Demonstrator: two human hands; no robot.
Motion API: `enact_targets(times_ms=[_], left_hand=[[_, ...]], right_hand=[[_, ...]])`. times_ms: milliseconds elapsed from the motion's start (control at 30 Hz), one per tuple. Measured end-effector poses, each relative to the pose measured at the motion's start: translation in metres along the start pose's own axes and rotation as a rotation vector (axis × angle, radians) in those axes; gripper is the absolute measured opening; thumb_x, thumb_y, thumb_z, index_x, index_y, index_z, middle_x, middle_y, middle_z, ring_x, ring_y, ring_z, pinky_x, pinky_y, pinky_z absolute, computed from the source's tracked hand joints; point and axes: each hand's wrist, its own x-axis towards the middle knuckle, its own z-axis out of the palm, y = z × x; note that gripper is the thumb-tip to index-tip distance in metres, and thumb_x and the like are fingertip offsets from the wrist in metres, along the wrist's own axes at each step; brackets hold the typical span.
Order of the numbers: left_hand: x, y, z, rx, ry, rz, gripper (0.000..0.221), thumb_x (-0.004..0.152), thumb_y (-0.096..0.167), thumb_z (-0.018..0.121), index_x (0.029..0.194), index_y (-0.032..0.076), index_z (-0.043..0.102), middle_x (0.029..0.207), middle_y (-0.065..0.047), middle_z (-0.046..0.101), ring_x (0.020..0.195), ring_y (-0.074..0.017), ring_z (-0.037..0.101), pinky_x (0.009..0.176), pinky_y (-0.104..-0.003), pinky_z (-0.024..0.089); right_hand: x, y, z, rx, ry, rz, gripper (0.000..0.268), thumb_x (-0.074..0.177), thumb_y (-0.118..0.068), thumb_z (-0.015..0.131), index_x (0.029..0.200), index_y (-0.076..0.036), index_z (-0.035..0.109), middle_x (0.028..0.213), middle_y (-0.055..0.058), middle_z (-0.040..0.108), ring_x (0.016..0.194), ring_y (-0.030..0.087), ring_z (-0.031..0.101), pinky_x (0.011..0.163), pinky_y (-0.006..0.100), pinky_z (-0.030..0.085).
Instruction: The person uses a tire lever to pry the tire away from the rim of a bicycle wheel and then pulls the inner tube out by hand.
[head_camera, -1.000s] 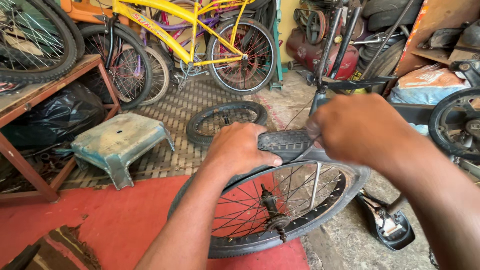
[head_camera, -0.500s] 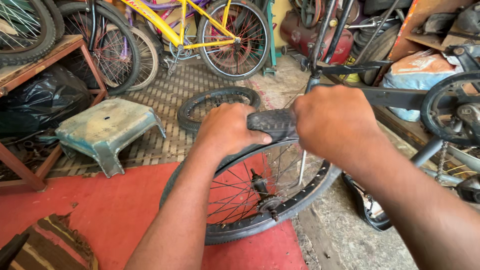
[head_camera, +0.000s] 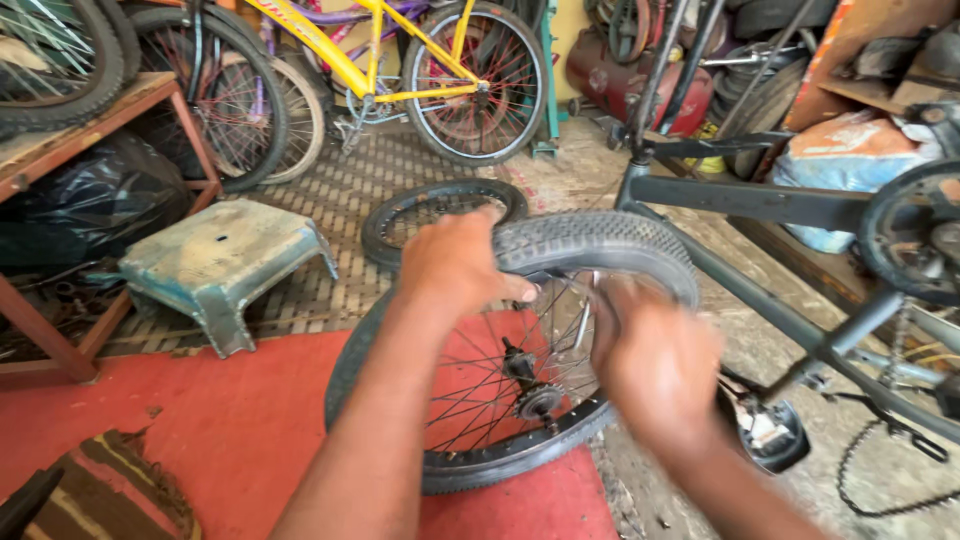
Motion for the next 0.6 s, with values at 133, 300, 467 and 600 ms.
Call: enact_targets(times_ms=[133,300,467,600], left_hand=[[0.002,0.019,0.003,0.071,-0.092,-0.02,0.072,0.06,0.043,0.093,0.12,0.015,0.065,0.111,-0.017,0.073,0.105,-0.0366,0.07,0.091,-0.048,0.054],[-0.007,0.016,0.004,0.071,-0.039,0.011,0.06,0.066,0.037,0.088,0.117,0.014,0.066,0.102,-0.014,0.076,0.098,-0.0347,0.073,0.087,-0.048,0.057],[0.002,0.007,0.002,0.083,-0.034,-0.027,0.064,0.065,0.041,0.088,0.119,0.016,0.065,0.103,-0.015,0.075,0.097,-0.0344,0.073,0.087,-0.048,0.056],[0.006,-0.009,0.005,0.063,0.035,-0.007,0.074,0.061,0.044,0.089,0.124,0.016,0.063,0.103,-0.015,0.075,0.099,-0.0347,0.071,0.086,-0.048,0.054]], right_hand=[[-0.068,-0.029,0.099,0.688,0.095,0.404,0.017,0.1,-0.017,0.05,0.102,-0.003,0.06,0.074,0.02,0.067,0.064,0.038,0.068,0.057,0.049,0.051],[-0.086,-0.032,0.155,0.75,-0.198,0.346,0.02,0.1,-0.017,0.047,0.107,-0.005,0.063,0.07,0.02,0.067,0.064,0.036,0.067,0.062,0.047,0.052],[-0.06,-0.015,0.142,0.746,-0.228,0.218,0.02,0.099,-0.018,0.05,0.106,-0.008,0.066,0.075,0.018,0.071,0.063,0.032,0.071,0.063,0.045,0.054],[-0.036,0.013,0.123,0.639,-0.345,0.05,0.016,0.1,-0.018,0.053,0.103,-0.007,0.063,0.08,0.017,0.069,0.061,0.03,0.069,0.061,0.043,0.053]])
